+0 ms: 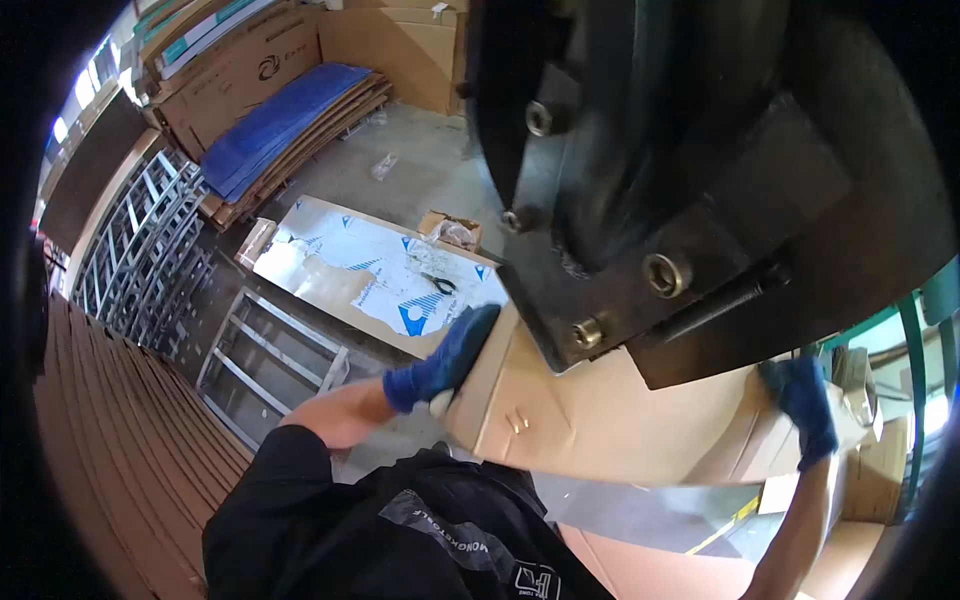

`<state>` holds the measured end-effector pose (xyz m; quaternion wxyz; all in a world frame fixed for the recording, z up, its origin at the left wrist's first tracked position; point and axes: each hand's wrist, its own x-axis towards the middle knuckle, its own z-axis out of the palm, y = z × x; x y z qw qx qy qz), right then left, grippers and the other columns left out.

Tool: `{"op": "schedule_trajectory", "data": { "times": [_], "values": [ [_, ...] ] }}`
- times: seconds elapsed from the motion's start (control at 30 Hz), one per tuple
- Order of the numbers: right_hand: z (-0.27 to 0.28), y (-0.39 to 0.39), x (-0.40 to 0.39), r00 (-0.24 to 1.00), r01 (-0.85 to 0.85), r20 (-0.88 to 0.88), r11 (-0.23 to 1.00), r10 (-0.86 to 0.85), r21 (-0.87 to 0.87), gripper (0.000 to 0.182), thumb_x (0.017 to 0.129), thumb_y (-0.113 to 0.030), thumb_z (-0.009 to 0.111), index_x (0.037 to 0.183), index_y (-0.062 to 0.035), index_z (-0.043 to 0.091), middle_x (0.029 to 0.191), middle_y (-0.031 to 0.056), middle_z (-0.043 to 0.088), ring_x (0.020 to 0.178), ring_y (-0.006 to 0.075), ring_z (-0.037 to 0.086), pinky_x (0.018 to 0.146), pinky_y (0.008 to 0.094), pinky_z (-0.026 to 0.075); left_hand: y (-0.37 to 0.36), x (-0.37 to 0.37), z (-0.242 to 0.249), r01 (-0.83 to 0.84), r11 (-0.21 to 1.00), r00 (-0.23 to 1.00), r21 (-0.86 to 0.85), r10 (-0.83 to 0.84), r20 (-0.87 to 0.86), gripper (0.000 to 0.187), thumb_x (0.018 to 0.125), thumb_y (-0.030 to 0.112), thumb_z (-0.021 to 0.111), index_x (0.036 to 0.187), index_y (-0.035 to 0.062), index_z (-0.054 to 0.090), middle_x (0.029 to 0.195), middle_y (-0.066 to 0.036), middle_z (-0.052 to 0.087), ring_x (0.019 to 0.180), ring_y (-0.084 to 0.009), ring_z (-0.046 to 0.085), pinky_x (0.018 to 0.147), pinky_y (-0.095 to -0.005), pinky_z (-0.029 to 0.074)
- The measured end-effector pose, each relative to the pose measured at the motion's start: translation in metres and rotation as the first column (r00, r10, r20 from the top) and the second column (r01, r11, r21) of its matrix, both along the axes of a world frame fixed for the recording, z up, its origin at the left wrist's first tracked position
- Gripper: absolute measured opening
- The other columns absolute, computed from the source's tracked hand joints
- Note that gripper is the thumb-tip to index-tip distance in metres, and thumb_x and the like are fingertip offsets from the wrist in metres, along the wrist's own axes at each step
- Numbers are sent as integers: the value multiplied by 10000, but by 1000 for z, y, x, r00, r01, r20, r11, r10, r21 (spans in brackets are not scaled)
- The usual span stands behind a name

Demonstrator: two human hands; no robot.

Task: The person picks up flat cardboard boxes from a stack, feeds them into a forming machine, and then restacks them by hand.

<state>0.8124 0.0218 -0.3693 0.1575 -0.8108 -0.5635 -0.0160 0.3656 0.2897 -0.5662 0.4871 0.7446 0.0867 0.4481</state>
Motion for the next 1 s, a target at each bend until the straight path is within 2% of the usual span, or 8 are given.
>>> {"op": "schedule_trajectory", "data": {
  "times": [0.1,0.17,0.43,0.53,0.67,0.77,0.9,1.0],
  "values": [
    [9,5,-51,996,-35,77,999,33,27,325,893,-217,633,646,-8,591,566,146,520,513,241,504,521,374,392,-7,-19,-25,77,956,996,-284,-85,-17,452,1033,301,411,1385,18,427,1273,-94,570,1186,-205,531,1052,-336,384],
    [18,21,-101,992,-33,126,997,24,71,332,888,-214,639,634,-7,586,572,158,520,520,252,507,529,376,396,4,-33,-7,185,421,976,-888,-182,117,486,1032,311,409,1423,24,379,1297,-101,562,1202,-208,526,1059,-351,380],
    [28,25,-220,955,-88,293,989,50,117,435,814,-324,729,514,-56,564,460,137,490,391,316,443,423,418,345,77,-127,98,224,943,955,-246,-263,-138,532,1035,398,355,1361,-9,458,1332,-126,550,1228,-215,522,1052,-343,395],
    [1,29,-302,999,-6,41,992,11,-128,535,760,-533,715,566,-44,618,544,169,584,505,349,581,523,426,464,-23,-107,239,540,769,822,-342,-570,15,576,975,359,533,1383,-33,424,1357,-144,532,1258,-218,505,1074,-381,383],
    [-109,69,-376,907,-371,-229,928,354,-35,415,845,-471,639,885,-59,630,845,167,588,770,318,576,725,406,454,-154,39,174,642,595,764,484,-439,-473,833,767,401,704,1392,-50,388,1331,-306,477,1206,-422,507,1024,-420,415],
    [-184,111,-442,727,-505,-480,856,492,111,390,873,-412,619,1090,-90,580,1084,153,555,994,299,542,881,398,415,-184,110,86,854,499,295,150,-227,-928,418,725,262,674,1041,-4,610,776,-237,633,716,-410,639,655,-474,512],
    [-134,-11,-417,645,-537,-372,743,667,401,452,880,-353,624,1265,-127,557,1281,141,552,1199,306,521,1028,403,387,-140,37,95,839,510,327,188,-196,-925,245,722,154,606,941,46,631,834,-227,648,759,-405,642,682,-474,515],
    [-175,-221,-291,905,224,-422,903,-54,366,602,874,-299,678,1370,-74,422,1361,142,467,1238,284,448,1042,426,401,-5,-58,126,766,605,243,219,43,-969,400,715,280,698,1067,91,675,827,-158,685,768,-319,669,727,-409,516]
  ]
}}
